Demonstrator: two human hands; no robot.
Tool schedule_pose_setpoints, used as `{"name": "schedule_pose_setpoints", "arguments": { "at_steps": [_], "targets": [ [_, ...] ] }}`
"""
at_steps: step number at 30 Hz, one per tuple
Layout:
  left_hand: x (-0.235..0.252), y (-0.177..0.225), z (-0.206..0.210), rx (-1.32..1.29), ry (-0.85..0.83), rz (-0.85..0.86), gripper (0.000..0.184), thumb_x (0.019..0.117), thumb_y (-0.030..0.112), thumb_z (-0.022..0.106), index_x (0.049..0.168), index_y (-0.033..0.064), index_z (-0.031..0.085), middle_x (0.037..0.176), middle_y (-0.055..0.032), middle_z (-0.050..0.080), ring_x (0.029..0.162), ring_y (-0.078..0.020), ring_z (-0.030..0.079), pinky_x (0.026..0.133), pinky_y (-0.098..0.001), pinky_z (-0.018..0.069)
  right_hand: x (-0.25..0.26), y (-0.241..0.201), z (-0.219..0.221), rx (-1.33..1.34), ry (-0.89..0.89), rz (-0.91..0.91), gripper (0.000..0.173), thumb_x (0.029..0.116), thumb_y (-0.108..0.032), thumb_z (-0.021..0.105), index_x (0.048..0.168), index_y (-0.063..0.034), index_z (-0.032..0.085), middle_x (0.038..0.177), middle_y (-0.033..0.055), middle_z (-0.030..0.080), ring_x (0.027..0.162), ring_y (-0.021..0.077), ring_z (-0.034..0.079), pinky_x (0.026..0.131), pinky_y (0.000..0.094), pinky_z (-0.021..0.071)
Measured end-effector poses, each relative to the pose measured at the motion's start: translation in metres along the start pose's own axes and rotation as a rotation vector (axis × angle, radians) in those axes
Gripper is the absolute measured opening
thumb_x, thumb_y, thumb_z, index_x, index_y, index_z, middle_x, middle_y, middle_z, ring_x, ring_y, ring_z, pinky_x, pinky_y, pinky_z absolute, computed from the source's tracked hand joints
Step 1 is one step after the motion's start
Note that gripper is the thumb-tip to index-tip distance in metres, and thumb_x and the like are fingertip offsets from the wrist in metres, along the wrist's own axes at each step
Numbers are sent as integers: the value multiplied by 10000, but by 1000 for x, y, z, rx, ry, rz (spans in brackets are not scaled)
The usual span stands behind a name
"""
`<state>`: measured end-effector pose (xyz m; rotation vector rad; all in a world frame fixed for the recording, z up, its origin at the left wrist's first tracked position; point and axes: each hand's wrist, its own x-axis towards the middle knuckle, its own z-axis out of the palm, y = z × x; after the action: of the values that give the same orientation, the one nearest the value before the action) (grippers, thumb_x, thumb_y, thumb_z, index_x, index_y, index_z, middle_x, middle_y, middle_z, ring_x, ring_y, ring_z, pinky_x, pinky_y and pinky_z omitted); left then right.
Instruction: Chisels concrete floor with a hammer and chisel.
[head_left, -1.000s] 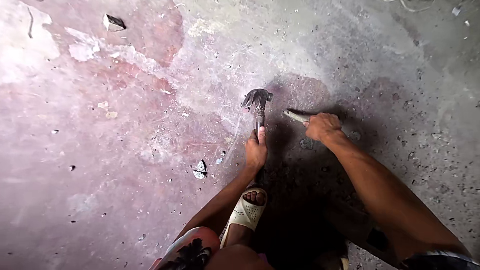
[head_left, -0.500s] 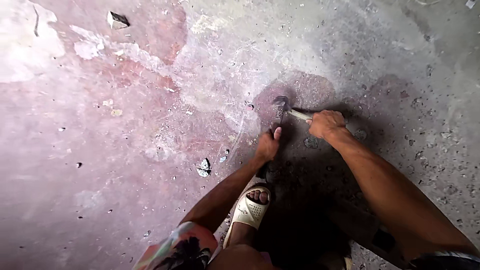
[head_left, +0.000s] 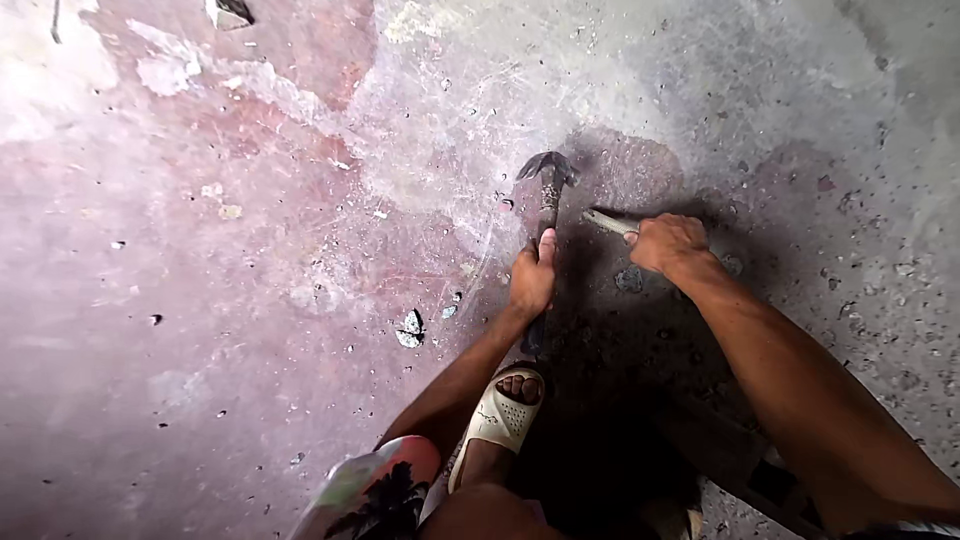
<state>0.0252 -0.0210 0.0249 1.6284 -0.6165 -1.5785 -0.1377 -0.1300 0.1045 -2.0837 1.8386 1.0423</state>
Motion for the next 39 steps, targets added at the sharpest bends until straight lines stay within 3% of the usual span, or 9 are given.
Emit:
{"name": "schedule_pose_setpoints", "arguments": {
  "at_steps": [3,5,7,13,18,24,29,36,39],
  "targets": [
    [-9,-29,20,-15,100,166,532,1109,520,289,998,59,528,585,-53,437,420,-197,452,416,-387,454,1,7,3,10,-3,-14,495,1077,-416,472,1002,22,689,1072,288,697,1086,467,669,871,667,493],
    [0,-31,23,134,5,39,569,1115,503,296,1039,7,564,655,-98,509,491,-234,527,498,-436,510,0,3,3,-3,-3,-17,504,1083,-419,459,1008,25,685,1076,292,695,1090,473,667,874,663,494],
    [0,-13,15,152,-115,-105,597,1102,563,270,1006,35,531,631,-66,482,445,-201,503,447,-388,501,0,0,-3,-33,5,-18,502,1080,-417,471,993,30,682,1066,286,695,1081,467,670,869,655,495],
    [-27,-30,17,-46,32,111,597,1069,634,269,1021,93,516,556,-57,408,386,-205,421,380,-380,427,2,9,3,-34,-5,-25,506,1079,-436,465,1006,8,696,1070,273,704,1079,459,674,867,649,500],
    [7,8,-4,32,-140,-95,569,1104,558,271,1001,48,500,592,-20,435,418,-161,468,426,-347,494,1,8,2,-51,-6,-23,509,1086,-425,454,994,20,681,1061,275,698,1079,451,674,868,641,498],
    [-15,2,9,-217,166,225,460,1129,455,280,984,73,490,540,1,403,382,-152,435,382,-352,465,4,12,5,-23,5,-26,497,1073,-430,478,1000,14,688,1048,278,700,1063,465,675,850,656,499],
    [1,0,5,-107,-163,-183,542,1108,547,272,966,68,483,563,1,410,388,-130,431,386,-301,455,1,10,8,-53,20,-23,514,1084,-449,453,1039,5,691,1070,273,703,1079,455,676,867,647,502],
    [-13,-12,22,-261,71,64,510,1121,493,273,920,73,481,525,-4,389,370,-154,416,370,-344,440,2,11,8,-14,16,-18,494,1078,-427,471,1027,10,696,1070,279,701,1081,460,672,867,658,495],
    [7,-10,19,-104,-144,-158,582,1108,555,238,922,63,486,558,-3,416,400,-141,446,405,-322,462,0,7,2,-44,9,-20,496,1078,-425,469,1002,9,695,1063,274,703,1073,453,675,864,650,493]
  ]
}}
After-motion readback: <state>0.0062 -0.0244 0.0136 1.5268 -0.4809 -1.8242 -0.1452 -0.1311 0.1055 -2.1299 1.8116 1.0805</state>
